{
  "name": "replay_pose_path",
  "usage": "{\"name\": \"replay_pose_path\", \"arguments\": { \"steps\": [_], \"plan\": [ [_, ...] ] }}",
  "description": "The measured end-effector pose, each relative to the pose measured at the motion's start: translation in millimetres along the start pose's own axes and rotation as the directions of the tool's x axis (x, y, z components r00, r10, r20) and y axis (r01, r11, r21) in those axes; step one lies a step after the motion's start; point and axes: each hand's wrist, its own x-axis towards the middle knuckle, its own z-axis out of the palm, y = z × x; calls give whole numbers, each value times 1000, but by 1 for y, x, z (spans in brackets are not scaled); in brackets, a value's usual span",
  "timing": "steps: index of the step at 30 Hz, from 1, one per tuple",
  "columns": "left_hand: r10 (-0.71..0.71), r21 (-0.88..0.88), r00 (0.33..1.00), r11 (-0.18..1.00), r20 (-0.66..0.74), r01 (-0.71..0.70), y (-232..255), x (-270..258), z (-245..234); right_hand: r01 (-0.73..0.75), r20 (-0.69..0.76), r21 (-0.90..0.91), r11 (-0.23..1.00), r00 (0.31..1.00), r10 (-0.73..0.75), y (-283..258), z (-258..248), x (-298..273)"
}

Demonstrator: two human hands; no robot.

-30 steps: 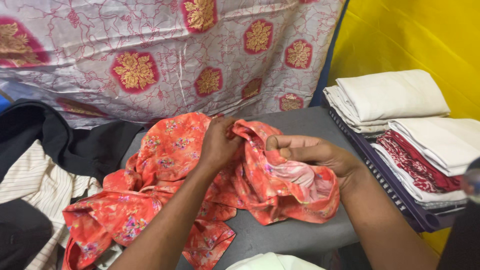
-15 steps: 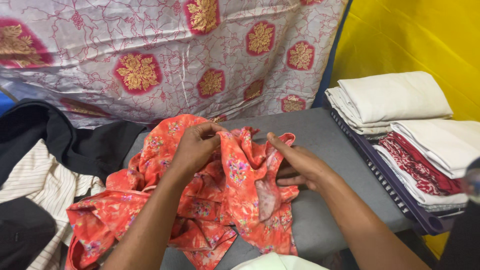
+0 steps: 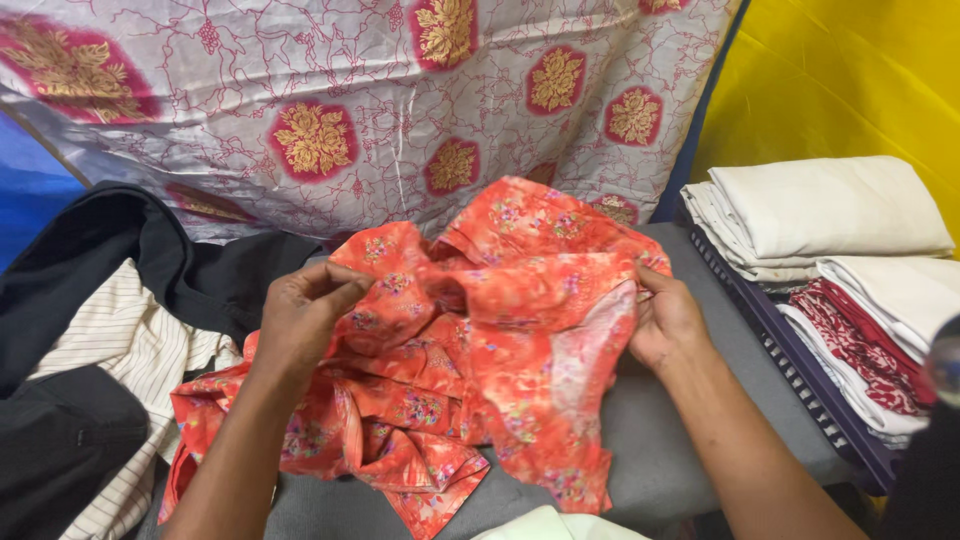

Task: The person folds a white t-shirt on a gray surface, aligning edges and folding it into a compact rectangle before placing it on a stack. The person then picks up a red floral garment and begins to unfold it.

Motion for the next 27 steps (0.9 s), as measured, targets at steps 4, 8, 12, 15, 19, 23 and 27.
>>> {"name": "replay_pose_path", "arguments": {
  "steps": [4,8,12,15,19,23,27],
  "plan": [
    [-176,-7,980,984,87,177,-14,1,10,-94,-142,-143,985,987,74,-5,-3,-1],
    [-229,25,932,972,281,232,-30,-7,74,-30,-117,-148,989,993,13,-7,9,-9],
    [43,311,971,943,235,-117,-35,-50,150,27,35,-96,995,999,-24,-20,32,-22],
    [77,475,974,863,211,-172,-23,-69,168,14,132,-52,999,991,-7,-28,46,-38],
    [13,515,989,853,144,-86,8,-69,158,12,150,-194,981,988,18,-29,54,-52],
    [2,187,997,982,72,-16,41,-54,144,-247,-88,-392,886,969,231,-13,46,-55],
    [-27,-82,916,995,401,65,56,-61,156,-399,314,-405,822,784,536,8,19,-47]
  ]
}}
